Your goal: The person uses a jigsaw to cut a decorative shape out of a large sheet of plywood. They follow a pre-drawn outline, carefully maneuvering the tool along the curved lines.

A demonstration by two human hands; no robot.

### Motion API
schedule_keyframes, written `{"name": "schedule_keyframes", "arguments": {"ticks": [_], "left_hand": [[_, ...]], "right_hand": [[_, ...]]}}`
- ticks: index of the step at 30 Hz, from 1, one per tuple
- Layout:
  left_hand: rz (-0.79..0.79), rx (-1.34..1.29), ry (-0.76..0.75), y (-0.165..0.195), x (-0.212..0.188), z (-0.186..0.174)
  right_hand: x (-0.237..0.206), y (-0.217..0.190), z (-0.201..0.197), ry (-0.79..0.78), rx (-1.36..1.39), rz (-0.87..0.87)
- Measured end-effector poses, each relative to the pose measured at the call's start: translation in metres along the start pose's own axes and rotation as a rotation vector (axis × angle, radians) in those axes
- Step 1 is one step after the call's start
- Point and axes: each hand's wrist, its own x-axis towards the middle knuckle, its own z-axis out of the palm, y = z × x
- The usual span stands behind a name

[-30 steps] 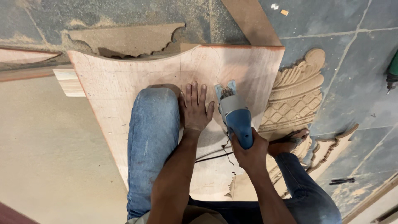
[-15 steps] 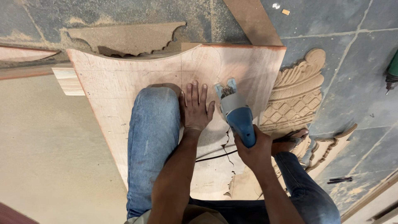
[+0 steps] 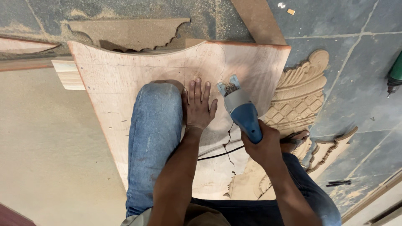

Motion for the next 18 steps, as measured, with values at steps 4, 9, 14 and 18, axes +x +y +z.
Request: {"name": "schedule_keyframes", "arguments": {"ticks": [4,9,14,18], "left_hand": [[0.005,0.004,0.007,0.0,-0.001,0.001],[-0.002,-0.017,0.0,0.0,-0.001,0.001],[0.001,-0.003,-0.006,0.0,-0.001,-0.001],[0.013,0.022,-0.015,0.0,-0.001,-0.001]], "right_hand": [[0.002,-0.004,-0.003,-0.008,-0.051,0.006],[0.004,-0.009,-0.009,-0.041,-0.056,-0.003],[0.005,-0.012,-0.014,-0.06,-0.06,-0.004],[0.007,-0.013,-0.016,-0.078,-0.056,-0.022]]}}
